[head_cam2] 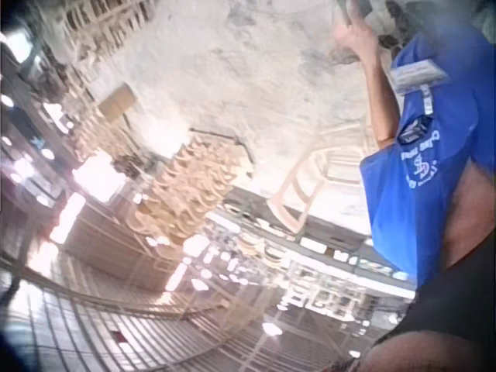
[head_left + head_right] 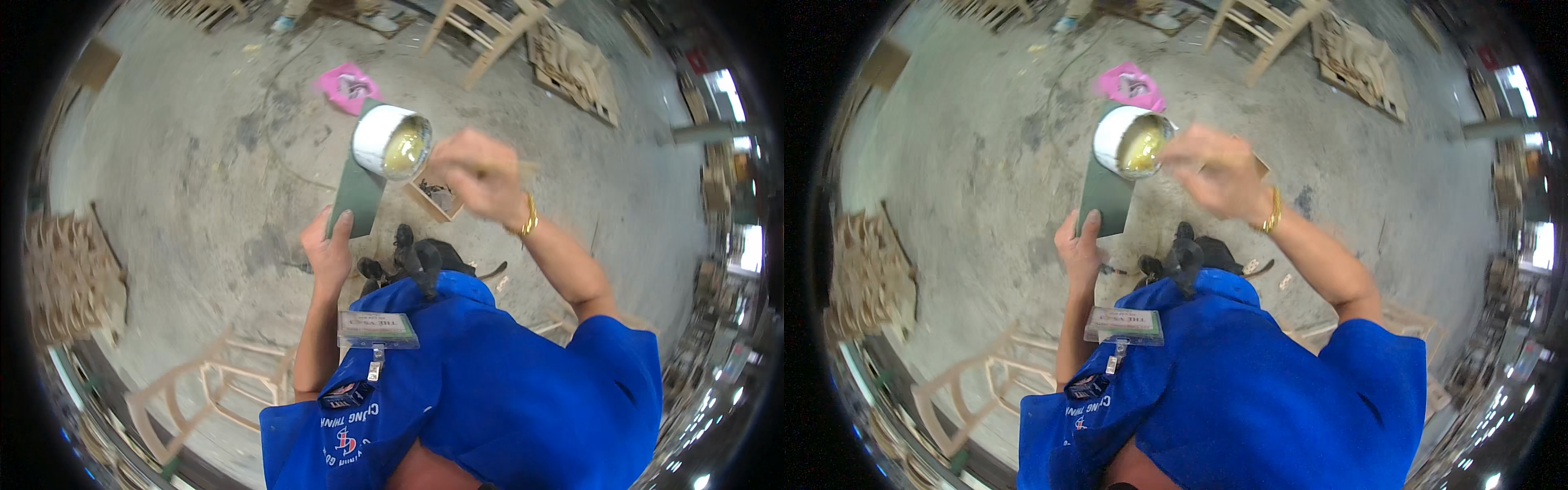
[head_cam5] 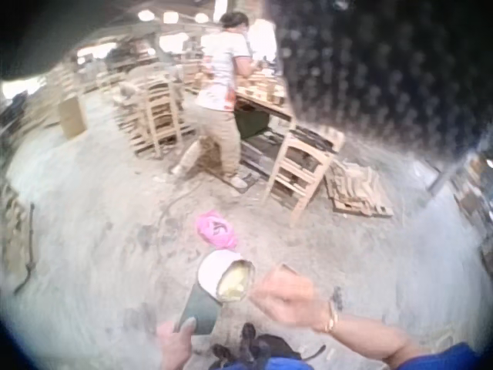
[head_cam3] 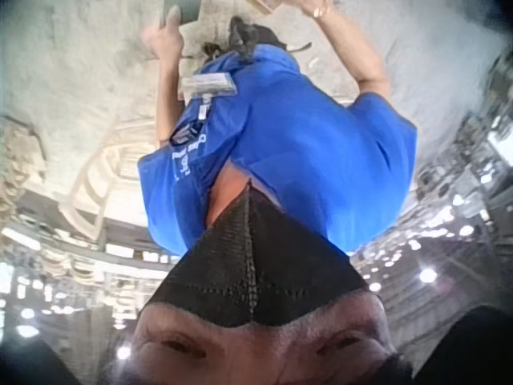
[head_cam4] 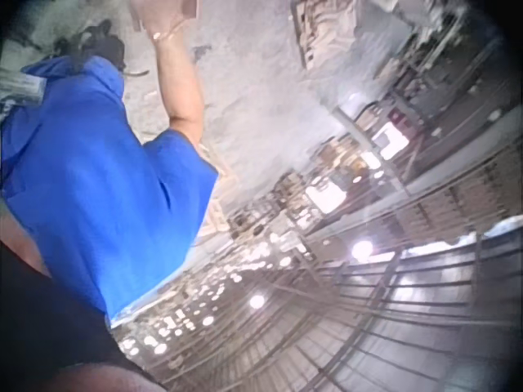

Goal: The person walks through a woodworking workshop, retrieves a small container and a stick, then pours a yellow liquid and a clear liquid into the container. They stir the mixture and apply it with a brush to small wooden pieces and chair frames.

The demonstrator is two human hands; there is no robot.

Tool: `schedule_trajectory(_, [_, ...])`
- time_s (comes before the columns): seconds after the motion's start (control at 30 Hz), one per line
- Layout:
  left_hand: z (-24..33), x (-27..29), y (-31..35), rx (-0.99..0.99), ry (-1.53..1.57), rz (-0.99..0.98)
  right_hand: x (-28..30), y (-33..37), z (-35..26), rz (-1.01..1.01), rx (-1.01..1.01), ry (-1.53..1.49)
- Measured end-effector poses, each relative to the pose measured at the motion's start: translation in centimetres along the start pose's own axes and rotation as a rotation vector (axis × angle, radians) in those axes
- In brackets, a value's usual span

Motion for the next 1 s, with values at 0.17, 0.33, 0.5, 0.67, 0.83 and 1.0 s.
schedule_trajectory(0.17, [-1.7,9.2,6.4,0.036,-0.029,0.141,-8.0,1.0,-2.2,-0.122,-0.07,0.033])
schedule_trajectory(0.33, [-3.4,15.8,15.7,0.179,0.057,0.525,-18.6,1.1,-7.0,-0.543,0.197,-0.236])
schedule_trajectory(0.5, [-2.2,13.1,23.1,0.296,0.015,0.956,-24.1,0.1,-10.4,-0.944,0.343,-0.356])
schedule_trajectory(0.67, [-1.3,11.3,28.5,0.43,-0.016,1.266,-29.7,4.2,-13.9,-1.222,0.521,-0.678])
schedule_trajectory(0.83, [-0.5,12.3,32.1,0.361,-0.098,1.395,-33.6,4.1,-17.3,-1.24,0.566,-0.751])
schedule_trajectory(1.0, [0.1,16.3,30.2,0.311,-0.244,1.235,-33.7,1.6,-17.0,-1.106,0.531,-0.701])
Point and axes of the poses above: each hand's wrist, its own y-axis away from the middle knuckle, its own x-axis out of the back of the hand, z = x × y, the point moved 1 cm from there along -y, towards the middle knuckle, and after that the axes turned 5 degrees about z, right-handed, at the moved point
